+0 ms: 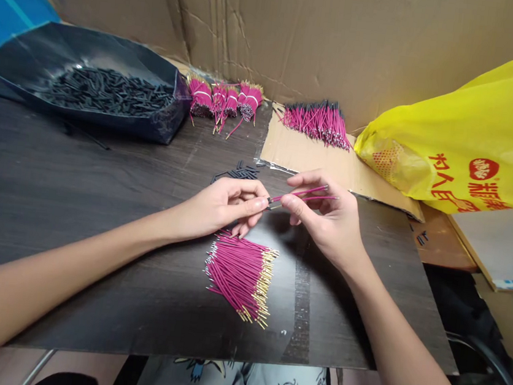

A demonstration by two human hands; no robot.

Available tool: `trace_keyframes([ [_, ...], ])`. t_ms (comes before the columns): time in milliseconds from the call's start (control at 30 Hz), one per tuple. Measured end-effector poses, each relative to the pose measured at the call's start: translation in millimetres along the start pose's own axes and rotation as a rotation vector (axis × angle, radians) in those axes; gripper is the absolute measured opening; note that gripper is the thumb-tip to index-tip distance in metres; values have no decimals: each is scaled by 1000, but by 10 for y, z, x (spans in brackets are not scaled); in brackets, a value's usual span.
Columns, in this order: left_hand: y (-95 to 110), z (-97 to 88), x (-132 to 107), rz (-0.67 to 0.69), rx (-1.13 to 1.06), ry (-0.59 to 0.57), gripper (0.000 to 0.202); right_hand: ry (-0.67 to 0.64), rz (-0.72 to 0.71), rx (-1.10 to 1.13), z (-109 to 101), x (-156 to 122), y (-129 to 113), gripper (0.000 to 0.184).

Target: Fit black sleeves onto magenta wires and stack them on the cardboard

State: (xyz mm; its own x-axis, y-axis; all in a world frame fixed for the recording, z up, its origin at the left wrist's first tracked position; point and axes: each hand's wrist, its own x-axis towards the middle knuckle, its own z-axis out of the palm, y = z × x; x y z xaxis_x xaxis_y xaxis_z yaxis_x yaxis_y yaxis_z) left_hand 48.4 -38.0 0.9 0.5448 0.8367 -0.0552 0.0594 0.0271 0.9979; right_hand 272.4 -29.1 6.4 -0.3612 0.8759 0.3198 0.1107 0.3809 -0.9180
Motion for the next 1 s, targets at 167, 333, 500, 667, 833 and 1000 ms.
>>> trace_keyframes([
  [167, -25, -2, 5, 10, -5, 24, 23, 70, -140, -137, 62, -31, 65, 31],
  [333, -72, 6, 12, 36, 1, 74, 22, 119, -190, -222, 130, -70, 47, 33],
  [500, -77, 27, 29, 57, 0, 185, 22, 117, -173, -228, 133, -56, 29, 15],
  [667, -80, 30, 44, 65, -2, 251, 21, 138, -67, -91, 156, -30, 51, 15],
  [833, -90, 42, 44, 54, 30, 280, 22, 173, 3, 23, 193, -32, 61, 19],
  [1000, -68, 64, 24, 72, 73, 292, 23, 174, 51, 69, 216, -35, 46, 48],
])
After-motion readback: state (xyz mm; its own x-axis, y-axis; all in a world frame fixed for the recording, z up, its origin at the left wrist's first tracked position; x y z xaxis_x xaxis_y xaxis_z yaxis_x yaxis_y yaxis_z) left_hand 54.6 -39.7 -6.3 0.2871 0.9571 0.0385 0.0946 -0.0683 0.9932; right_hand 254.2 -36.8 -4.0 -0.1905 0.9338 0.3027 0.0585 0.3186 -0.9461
